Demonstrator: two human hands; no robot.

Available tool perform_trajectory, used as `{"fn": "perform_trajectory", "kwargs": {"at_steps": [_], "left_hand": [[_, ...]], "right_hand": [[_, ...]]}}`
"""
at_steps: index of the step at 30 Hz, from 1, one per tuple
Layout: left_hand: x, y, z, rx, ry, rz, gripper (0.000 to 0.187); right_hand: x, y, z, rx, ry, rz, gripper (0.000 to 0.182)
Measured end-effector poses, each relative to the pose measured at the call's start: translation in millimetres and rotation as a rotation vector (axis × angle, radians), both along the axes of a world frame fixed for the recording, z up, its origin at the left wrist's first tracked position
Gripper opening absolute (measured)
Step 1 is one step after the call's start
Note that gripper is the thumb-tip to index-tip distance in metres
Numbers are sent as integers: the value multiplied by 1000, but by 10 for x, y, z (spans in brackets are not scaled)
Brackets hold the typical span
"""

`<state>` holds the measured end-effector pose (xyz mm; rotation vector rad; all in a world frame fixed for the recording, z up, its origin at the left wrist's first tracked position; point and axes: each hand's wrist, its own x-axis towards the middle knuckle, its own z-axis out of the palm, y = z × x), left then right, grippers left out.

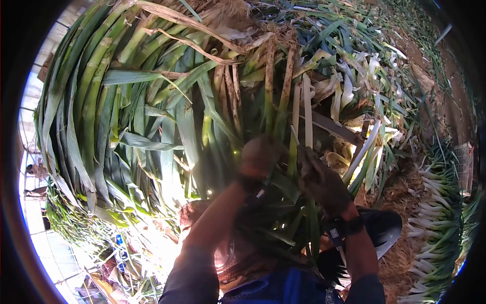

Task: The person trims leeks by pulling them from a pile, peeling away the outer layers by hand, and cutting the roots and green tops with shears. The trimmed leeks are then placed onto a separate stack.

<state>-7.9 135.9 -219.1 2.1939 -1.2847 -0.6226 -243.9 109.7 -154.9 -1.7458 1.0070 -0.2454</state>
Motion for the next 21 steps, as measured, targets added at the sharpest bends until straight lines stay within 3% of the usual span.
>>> {"fn": "perform_trajectory", "kwargs": {"at_steps": [4, 8, 12, 15, 18, 21], "left_hand": [[-208, 14, 176, 47, -261, -189, 40], [-186, -46, -90, 165, -306, -258, 31], [-273, -198, 112, 331, -147, -24, 23], [-191, -136, -103, 300, -340, -299, 28], [-153, -135, -192, 304, -249, -231, 38], [-190, -176, -38, 316, -151, -89, 45]], "right_hand": [[68, 10, 12, -56, 160, 65, 77], [185, 55, 74, -154, 236, 143, 77], [249, -48, -74, -96, 335, 141, 79], [254, 149, -52, -385, 124, 148, 79], [418, -101, -121, -184, 417, 112, 80], [533, -396, -472, -380, 172, 14, 81]]}}
